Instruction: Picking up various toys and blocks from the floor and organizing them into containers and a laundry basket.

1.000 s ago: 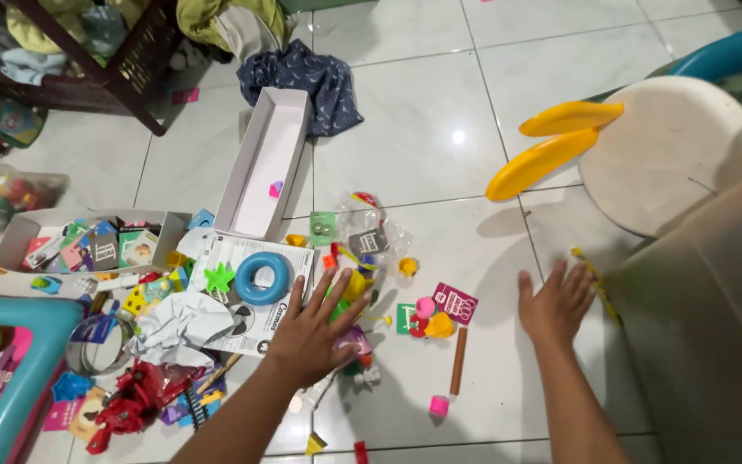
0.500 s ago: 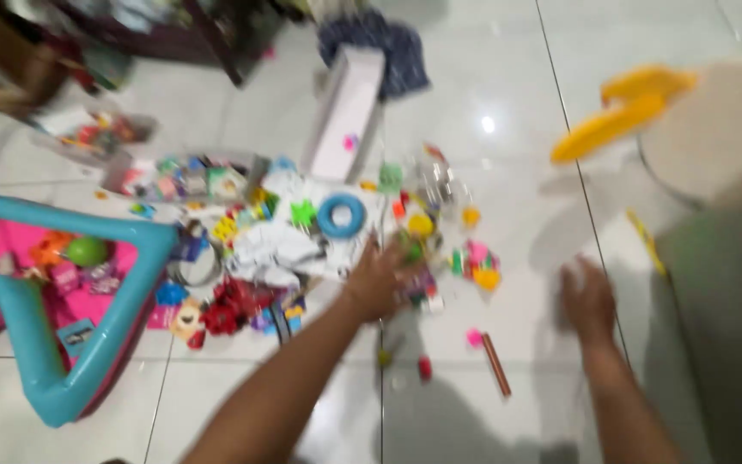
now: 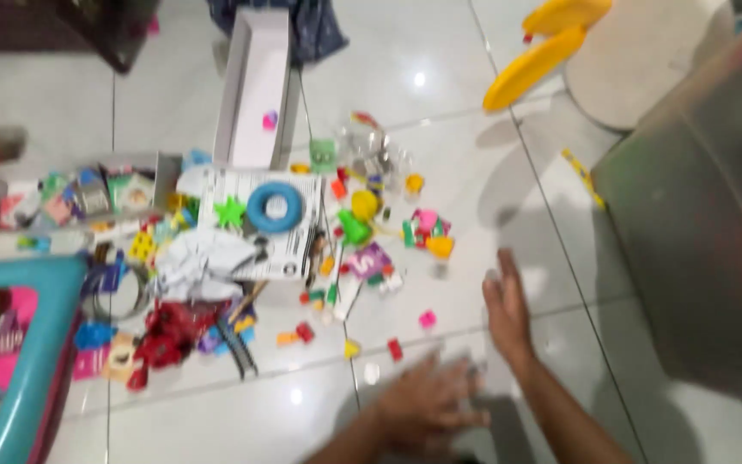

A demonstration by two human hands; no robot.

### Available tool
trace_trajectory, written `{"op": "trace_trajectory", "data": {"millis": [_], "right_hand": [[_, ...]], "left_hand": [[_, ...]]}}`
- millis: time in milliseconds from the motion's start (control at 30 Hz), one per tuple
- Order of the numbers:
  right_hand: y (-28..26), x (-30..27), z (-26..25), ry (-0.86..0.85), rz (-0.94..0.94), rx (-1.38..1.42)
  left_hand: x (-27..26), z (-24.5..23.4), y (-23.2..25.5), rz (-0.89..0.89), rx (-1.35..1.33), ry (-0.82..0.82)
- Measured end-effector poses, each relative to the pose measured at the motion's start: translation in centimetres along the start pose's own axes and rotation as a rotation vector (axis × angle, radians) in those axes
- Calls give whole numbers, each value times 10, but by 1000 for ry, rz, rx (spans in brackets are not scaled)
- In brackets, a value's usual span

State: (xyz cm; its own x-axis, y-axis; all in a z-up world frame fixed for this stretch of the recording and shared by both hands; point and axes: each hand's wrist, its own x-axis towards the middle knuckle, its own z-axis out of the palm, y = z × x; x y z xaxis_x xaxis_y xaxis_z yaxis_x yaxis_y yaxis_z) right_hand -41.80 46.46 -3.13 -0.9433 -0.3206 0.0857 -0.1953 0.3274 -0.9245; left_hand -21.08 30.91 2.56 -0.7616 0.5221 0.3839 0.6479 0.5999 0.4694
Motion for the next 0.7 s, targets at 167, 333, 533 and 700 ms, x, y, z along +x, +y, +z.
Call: {"op": "trace_trajectory", "data": {"millis": [167, 333, 533, 700], "right_hand": [[63, 156, -65, 121, -260, -619], [99, 237, -100, 107, -213, -830], [56, 240, -74, 51, 250, -903], [43, 251, -88, -4, 441, -922]], "left_hand": [[-31, 14, -19, -368, 21, -210], [-59, -26, -79, -524, 375, -45], [-85, -70, -101, -797, 639, 41], [-74, -80, -89, -794, 562, 22]]}}
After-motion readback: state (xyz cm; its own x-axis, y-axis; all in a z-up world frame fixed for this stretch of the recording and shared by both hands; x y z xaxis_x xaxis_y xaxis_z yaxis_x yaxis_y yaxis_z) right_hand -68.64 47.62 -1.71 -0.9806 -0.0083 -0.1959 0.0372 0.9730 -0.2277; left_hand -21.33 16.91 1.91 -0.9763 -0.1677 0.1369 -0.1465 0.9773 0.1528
